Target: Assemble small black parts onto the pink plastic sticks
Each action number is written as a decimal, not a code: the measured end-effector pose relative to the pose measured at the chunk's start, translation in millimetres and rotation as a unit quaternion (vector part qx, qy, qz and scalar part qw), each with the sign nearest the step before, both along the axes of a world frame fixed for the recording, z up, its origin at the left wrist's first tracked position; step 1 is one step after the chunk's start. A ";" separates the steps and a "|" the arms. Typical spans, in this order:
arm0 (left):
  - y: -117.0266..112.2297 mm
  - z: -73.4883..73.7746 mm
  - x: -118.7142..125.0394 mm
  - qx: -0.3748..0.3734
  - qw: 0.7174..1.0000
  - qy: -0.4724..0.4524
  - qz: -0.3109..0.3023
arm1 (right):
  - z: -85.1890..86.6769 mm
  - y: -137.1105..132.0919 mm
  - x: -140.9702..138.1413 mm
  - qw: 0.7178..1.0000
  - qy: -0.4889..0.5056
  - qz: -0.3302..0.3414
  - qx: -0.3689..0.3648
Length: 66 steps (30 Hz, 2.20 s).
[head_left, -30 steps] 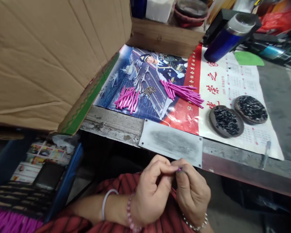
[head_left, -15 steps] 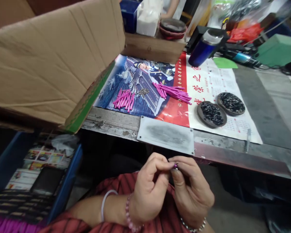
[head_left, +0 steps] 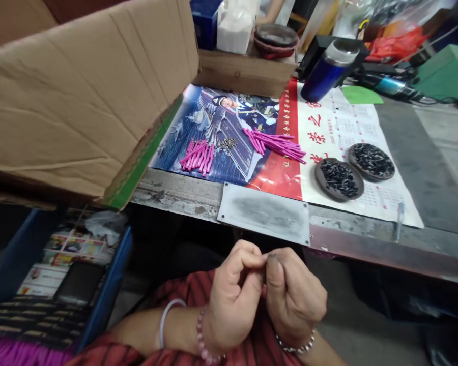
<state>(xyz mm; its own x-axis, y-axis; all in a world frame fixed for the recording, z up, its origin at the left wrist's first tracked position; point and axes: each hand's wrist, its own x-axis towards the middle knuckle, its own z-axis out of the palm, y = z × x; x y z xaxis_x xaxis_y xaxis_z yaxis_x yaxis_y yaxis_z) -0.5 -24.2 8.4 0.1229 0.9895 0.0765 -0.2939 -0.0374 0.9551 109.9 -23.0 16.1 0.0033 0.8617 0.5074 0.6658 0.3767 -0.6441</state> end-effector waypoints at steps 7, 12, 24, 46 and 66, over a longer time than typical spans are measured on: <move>3.7 0.5 7.0 -0.006 1.000 -0.007 0.009 | -17.8 6.0 9.0 0.997 0.011 -0.053 0.055; 4.5 -0.8 8.1 -0.027 1.000 0.000 0.005 | -9.0 12.8 10.1 0.995 0.082 -0.005 -0.058; 6.0 -0.3 4.6 -0.016 1.000 -0.002 -0.002 | -6.2 11.1 12.9 0.980 0.154 0.083 -0.089; 11.3 -4.6 4.8 -0.050 0.999 0.001 0.023 | -14.7 0.8 22.5 0.989 0.131 0.015 -0.070; 7.8 -10.7 4.2 -0.047 0.999 -0.010 -0.003 | -4.6 2.6 6.7 0.999 -0.011 -0.018 -0.037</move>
